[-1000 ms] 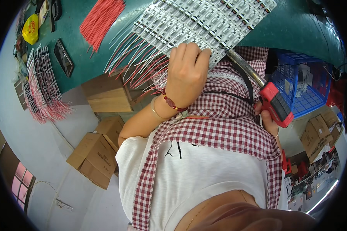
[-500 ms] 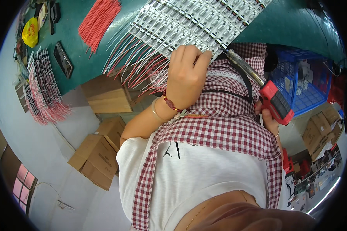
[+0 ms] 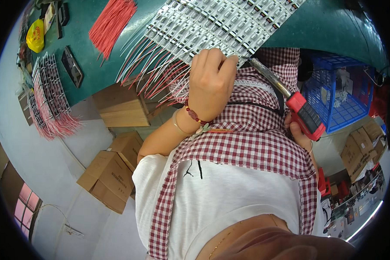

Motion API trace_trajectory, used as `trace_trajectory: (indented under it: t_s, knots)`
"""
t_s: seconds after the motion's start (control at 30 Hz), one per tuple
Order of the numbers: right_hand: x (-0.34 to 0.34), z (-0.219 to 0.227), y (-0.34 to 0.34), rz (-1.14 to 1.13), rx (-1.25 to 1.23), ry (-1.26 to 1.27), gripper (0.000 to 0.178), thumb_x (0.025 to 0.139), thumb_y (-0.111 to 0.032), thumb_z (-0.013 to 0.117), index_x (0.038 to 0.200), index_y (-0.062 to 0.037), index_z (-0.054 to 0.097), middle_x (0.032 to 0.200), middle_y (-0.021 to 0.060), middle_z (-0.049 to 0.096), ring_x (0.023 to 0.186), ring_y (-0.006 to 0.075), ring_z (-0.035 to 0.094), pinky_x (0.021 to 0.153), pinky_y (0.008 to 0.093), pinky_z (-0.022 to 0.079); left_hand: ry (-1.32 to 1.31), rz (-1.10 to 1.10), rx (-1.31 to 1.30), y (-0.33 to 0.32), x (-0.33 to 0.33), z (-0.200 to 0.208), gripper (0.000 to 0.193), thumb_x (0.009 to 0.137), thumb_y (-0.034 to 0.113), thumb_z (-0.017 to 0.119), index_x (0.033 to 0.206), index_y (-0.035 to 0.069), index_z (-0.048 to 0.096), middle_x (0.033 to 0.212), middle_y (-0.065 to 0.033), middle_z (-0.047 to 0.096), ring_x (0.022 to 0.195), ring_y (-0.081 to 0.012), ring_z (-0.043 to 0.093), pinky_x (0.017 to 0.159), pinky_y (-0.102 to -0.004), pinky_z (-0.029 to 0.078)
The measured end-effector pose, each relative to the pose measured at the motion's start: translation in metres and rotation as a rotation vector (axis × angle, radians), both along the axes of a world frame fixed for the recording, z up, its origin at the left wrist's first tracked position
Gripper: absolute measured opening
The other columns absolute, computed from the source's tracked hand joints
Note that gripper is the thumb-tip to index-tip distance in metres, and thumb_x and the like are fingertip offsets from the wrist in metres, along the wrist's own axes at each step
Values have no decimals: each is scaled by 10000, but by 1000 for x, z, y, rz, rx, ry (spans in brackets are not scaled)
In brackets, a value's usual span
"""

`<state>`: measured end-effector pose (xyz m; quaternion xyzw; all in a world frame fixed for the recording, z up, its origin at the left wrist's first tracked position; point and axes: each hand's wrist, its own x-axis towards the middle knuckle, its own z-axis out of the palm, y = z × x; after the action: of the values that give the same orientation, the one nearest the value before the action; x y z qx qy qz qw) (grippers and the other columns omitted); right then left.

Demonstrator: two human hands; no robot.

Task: The person uses a soldering iron to attach red wires to a white plastic grid component. They repeatedly pick up individual red wires from a pile, place them into slots on the grid, and apply the soldering iron to secure them. The process is repetitive and involves precise hand coordination.

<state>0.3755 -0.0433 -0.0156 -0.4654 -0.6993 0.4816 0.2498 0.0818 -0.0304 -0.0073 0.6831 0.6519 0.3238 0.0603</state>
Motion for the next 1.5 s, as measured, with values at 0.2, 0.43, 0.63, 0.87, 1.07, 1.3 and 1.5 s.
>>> trace_trajectory:
  t_s: [0.2,0.43,0.63,0.87,1.07,1.3,1.5]
  knots:
    - [3,5,-3,-15,-119,73,249,812,-303,687,831,-56,663,711,38,643,624,197,627,592,307,478,1,3,2,1,-2,0,158,707,-16,718,838,54,663,723,-52,499,696,-230,515,617,-350,413]
    - [2,2,-4,9,-50,-23,236,806,-295,684,828,-61,661,702,33,632,617,198,624,582,304,476,4,0,5,2,-2,1,157,704,-19,716,835,53,665,719,-51,499,692,-230,515,609,-351,415]
    - [-1,9,-4,2,-106,10,162,766,-209,688,837,-66,659,746,72,622,613,249,615,553,324,469,0,0,-2,2,-3,1,159,700,-24,712,831,52,665,719,-52,499,692,-229,515,611,-350,416]
    - [8,-11,-13,27,52,-106,163,752,-182,704,835,-50,656,720,85,625,620,253,613,570,320,470,-7,0,5,2,-5,2,155,699,-27,709,827,48,663,715,-52,498,690,-228,512,610,-350,413]
    - [-13,9,1,-59,-232,123,201,809,-228,688,830,-30,658,719,79,644,621,209,616,577,312,475,-16,7,9,7,-13,-2,152,702,-26,705,828,49,662,716,-52,496,687,-228,507,613,-348,412]
    - [-15,7,0,-35,-190,65,268,836,-283,680,822,-16,661,731,66,643,634,194,619,589,310,478,-12,10,17,6,-13,-3,156,704,-20,704,835,53,659,716,-51,484,684,-230,508,613,-350,413]
    - [-11,3,-6,-85,-208,58,357,854,-355,679,915,-6,641,747,60,625,660,180,605,594,291,475,-4,12,26,8,-12,-3,152,702,-15,710,825,54,654,714,-53,479,680,-230,506,611,-353,410]
